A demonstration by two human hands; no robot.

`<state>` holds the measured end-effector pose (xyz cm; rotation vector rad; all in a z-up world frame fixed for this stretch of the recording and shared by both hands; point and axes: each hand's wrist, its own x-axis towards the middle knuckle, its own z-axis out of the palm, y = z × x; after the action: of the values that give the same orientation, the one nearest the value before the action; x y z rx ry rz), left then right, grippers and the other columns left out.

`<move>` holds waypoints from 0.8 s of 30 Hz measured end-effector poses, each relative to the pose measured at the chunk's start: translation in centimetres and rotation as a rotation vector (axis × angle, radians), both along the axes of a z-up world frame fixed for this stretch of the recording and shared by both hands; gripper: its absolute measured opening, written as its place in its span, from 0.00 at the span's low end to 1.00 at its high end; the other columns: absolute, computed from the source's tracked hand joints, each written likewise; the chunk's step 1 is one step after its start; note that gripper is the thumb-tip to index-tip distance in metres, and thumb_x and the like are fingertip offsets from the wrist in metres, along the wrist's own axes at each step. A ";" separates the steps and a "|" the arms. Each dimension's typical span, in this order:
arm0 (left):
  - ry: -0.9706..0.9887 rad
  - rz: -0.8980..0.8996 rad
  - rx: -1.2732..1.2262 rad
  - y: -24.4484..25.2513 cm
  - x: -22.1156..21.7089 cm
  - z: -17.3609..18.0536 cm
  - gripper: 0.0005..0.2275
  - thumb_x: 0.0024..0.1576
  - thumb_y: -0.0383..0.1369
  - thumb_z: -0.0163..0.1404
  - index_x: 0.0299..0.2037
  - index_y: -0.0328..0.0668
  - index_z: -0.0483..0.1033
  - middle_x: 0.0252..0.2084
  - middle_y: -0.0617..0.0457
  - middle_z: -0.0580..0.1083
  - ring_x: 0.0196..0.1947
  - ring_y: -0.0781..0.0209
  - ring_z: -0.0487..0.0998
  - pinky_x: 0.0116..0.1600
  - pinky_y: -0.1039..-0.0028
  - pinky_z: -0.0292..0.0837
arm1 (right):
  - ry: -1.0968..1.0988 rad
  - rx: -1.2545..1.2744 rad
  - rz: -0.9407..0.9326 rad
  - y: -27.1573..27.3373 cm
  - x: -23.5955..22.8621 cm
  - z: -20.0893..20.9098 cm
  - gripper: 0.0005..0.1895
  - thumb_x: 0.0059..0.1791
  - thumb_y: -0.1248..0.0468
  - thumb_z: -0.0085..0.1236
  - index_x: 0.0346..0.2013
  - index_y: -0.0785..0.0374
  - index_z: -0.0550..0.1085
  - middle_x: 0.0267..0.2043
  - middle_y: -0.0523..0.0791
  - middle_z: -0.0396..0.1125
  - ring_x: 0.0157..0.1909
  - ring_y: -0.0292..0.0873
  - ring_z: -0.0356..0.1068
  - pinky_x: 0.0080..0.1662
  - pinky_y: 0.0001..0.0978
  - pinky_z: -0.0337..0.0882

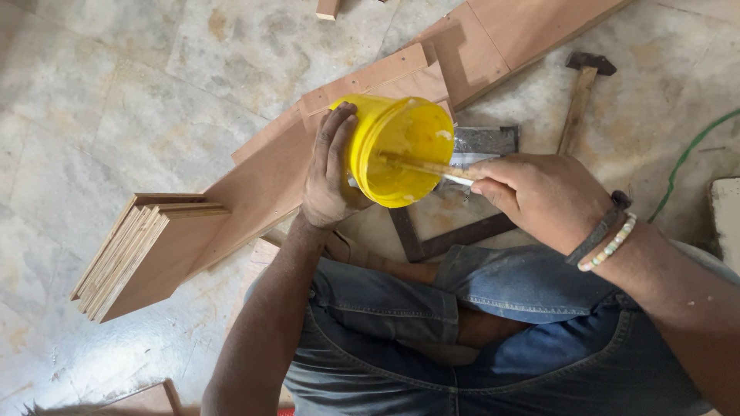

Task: The person applies glue to wooden slats using a small stick and positions them onto a larger plywood board. They use a square ruler to align the pieces and secure them by hammering.

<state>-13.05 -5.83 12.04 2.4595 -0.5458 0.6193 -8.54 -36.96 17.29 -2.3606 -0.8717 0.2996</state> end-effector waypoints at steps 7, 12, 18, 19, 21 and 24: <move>-0.005 -0.002 0.003 -0.1 -0.1 -0.2 0.47 0.48 0.41 0.74 0.71 0.31 0.53 0.71 0.34 0.59 0.73 0.33 0.64 0.77 0.50 0.64 | 0.541 0.099 -0.053 0.6 1.5 -1.8 0.13 0.56 0.59 0.49 0.47 0.60 0.79 0.23 0.43 0.72 0.22 0.39 0.66 0.27 0.35 0.66; 0.048 0.128 -0.137 0.7 0.8 -1.2 0.51 0.46 0.44 0.75 0.72 0.31 0.51 0.71 0.34 0.59 0.72 0.36 0.65 0.75 0.54 0.68 | 0.531 0.166 -0.134 0.0 2.3 -3.3 0.15 0.55 0.60 0.48 0.51 0.63 0.76 0.28 0.42 0.74 0.26 0.34 0.69 0.29 0.29 0.69; 0.016 0.240 -0.190 2.3 1.4 -1.5 0.51 0.44 0.45 0.75 0.72 0.33 0.52 0.69 0.36 0.61 0.72 0.39 0.65 0.75 0.55 0.66 | 0.605 0.374 -0.075 -0.6 3.4 -6.2 0.15 0.56 0.62 0.44 0.54 0.68 0.69 0.40 0.42 0.74 0.33 0.30 0.68 0.34 0.22 0.71; 0.035 0.241 -0.199 2.3 1.4 -1.6 0.51 0.44 0.46 0.74 0.72 0.33 0.51 0.69 0.36 0.61 0.72 0.40 0.65 0.75 0.56 0.66 | 0.648 0.355 -0.108 -0.3 3.4 -6.8 0.15 0.56 0.63 0.44 0.55 0.66 0.69 0.38 0.43 0.73 0.31 0.31 0.65 0.32 0.23 0.69; 0.085 0.240 -0.254 2.3 1.3 -1.8 0.52 0.45 0.47 0.74 0.72 0.33 0.50 0.69 0.36 0.62 0.71 0.41 0.66 0.75 0.56 0.67 | 0.753 0.368 -0.166 0.2 3.4 -7.7 0.15 0.56 0.62 0.44 0.56 0.64 0.70 0.35 0.43 0.70 0.28 0.31 0.61 0.29 0.24 0.64; 0.114 0.259 -0.354 2.9 1.1 -2.5 0.52 0.46 0.48 0.73 0.72 0.33 0.50 0.68 0.36 0.63 0.70 0.44 0.68 0.73 0.57 0.70 | 0.868 0.459 -0.195 0.6 3.3 -9.0 0.15 0.59 0.59 0.46 0.55 0.64 0.72 0.33 0.43 0.66 0.28 0.31 0.58 0.29 0.24 0.61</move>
<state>-11.95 -2.88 9.59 2.2231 -0.0615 0.6126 -5.22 -36.36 8.27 -1.6143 -0.2435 0.8522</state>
